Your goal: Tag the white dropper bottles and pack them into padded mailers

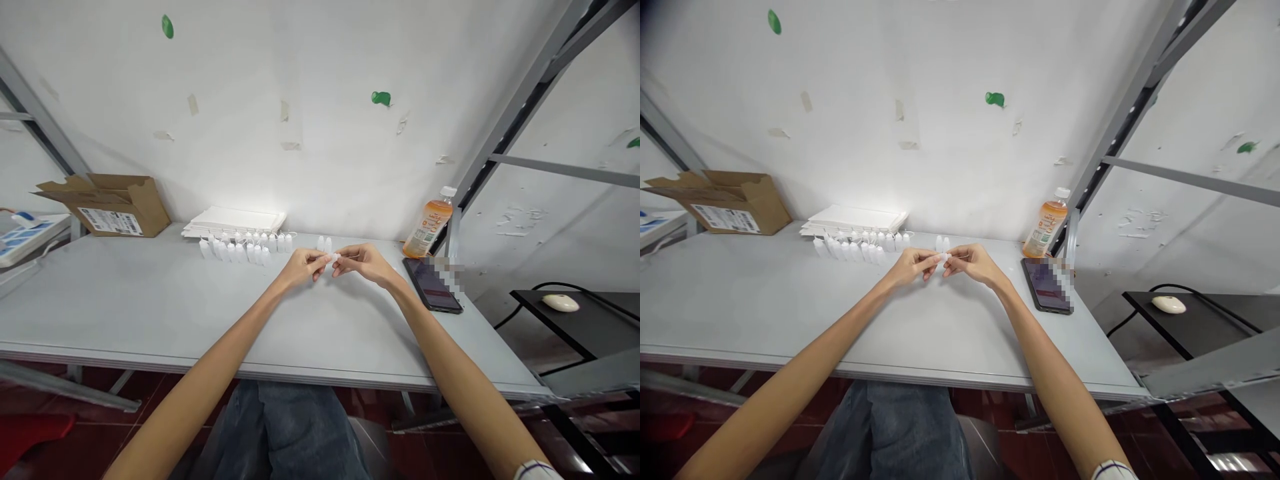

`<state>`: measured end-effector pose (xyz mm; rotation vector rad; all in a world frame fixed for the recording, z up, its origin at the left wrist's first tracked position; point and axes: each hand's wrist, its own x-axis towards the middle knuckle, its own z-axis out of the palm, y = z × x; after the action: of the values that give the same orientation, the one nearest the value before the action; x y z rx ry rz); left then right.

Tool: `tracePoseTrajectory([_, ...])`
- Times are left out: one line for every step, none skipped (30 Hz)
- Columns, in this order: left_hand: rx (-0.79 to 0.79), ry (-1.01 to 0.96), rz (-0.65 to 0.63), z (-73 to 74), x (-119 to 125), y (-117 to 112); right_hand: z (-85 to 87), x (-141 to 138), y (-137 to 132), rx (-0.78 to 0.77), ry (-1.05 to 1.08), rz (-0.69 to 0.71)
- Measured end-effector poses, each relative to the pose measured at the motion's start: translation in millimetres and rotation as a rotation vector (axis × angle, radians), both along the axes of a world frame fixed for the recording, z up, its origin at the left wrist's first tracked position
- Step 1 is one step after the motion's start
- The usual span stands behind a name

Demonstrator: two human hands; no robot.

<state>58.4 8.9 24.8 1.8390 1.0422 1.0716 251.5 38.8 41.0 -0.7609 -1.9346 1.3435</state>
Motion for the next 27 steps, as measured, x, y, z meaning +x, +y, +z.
tracePoseTrajectory([-0.006,-0.006,-0.011,-0.8,-1,1,-0.6,0,1,0.010,-0.009,-0.003])
tracePoseTrajectory([-0.010,-0.007,-0.018,-1.5,-1,1,-1.4,0,1,0.020,-0.017,-0.009])
tracePoseTrajectory([-0.011,-0.002,-0.020,-2.2,-2,2,-2.4,0,2,0.031,-0.023,-0.018])
tracePoseTrajectory([-0.010,0.005,-0.019,-3.0,-3,2,-3.8,0,3,0.043,-0.029,-0.030])
tracePoseTrajectory([-0.011,0.010,-0.015,-3.8,-3,3,-5.4,0,3,0.057,-0.034,-0.043])
tracePoseTrajectory([-0.013,0.013,-0.011,-4.9,-4,4,-7.2,-1,4,0.070,-0.038,-0.057])
tracePoseTrajectory([-0.016,0.013,-0.007,-6.1,-5,5,-9.3,-2,4,0.082,-0.040,-0.069])
tracePoseTrajectory([-0.017,0.014,-0.002,-7.5,-6,6,-11.4,-4,4,0.090,-0.038,-0.080])
tracePoseTrajectory([-0.016,0.017,0.005,-8.9,-7,7,-13.6,-6,4,0.095,-0.032,-0.091])
tracePoseTrajectory([-0.010,0.024,0.013,-10.4,-8,9,-15.7,-7,4,0.097,-0.022,-0.104])
tracePoseTrajectory([-0.001,0.035,0.024,-11.8,-9,10,-17.5,-9,4,0.095,-0.009,-0.118])
tracePoseTrajectory([0.008,0.044,0.040,-13.2,-10,11,-18.9,-11,4,0.086,0.007,-0.132])
tracePoseTrajectory([0.015,0.049,0.058,-14.4,-11,12,-19.8,-12,3,0.068,0.025,-0.146])
tracePoseTrajectory([0.021,0.052,0.076,-15.7,-11,14,-20.2,-13,2,0.042,0.046,-0.157])
tracePoseTrajectory([0.029,0.053,0.093,-16.9,-12,15,-20.2,-14,2,0.007,0.068,-0.164])
tracePoseTrajectory([0.040,0.056,0.108,-18.1,-12,16,-19.9,-15,1,-0.032,0.088,-0.167])
tracePoseTrajectory([0.055,0.059,0.118,-19.4,-13,17,-19.5,-15,0,-0.068,0.104,-0.170])
tracePoseTrajectory([0.070,0.062,0.124,-20.6,-13,18,-19.2,-16,-1,-0.098,0.114,-0.173])
tracePoseTrajectory([0.085,0.067,0.130,-21.7,-13,18,-18.9,-17,-1,-0.116,0.119,-0.178])
tracePoseTrajectory([0.097,0.073,0.135,-22.6,-13,19,-18.9,-17,-2,-0.125,0.121,-0.186])
tracePoseTrajectory([0.104,0.079,0.143,-23.2,-12,19,-19.0,-18,-2,-0.126,0.120,-0.198])
tracePoseTrajectory([0.108,0.085,0.156,-23.2,-12,19,-19.3,-19,-2,-0.118,0.118,-0.211])
tracePoseTrajectory([0.111,0.088,0.171,-22.7,-11,18,-19.7,-19,-1,-0.104,0.116,-0.224])
tracePoseTrajectory([0.111,0.086,0.182,-21.7,-10,17,-20.2,-20,0,-0.085,0.115,-0.232])
tracePoseTrajectory([0.103,0.074,0.186,-20.3,-9,16,-20.6,-20,1,-0.063,0.113,-0.235])
tracePoseTrajectory([0.088,0.052,0.185,-18.6,-8,15,-21.1,-20,2,-0.035,0.113,-0.233])
tracePoseTrajectory([0.062,0.024,0.180,-17.0,-7,14,-21.5,-20,3,-0.005,0.115,-0.229])
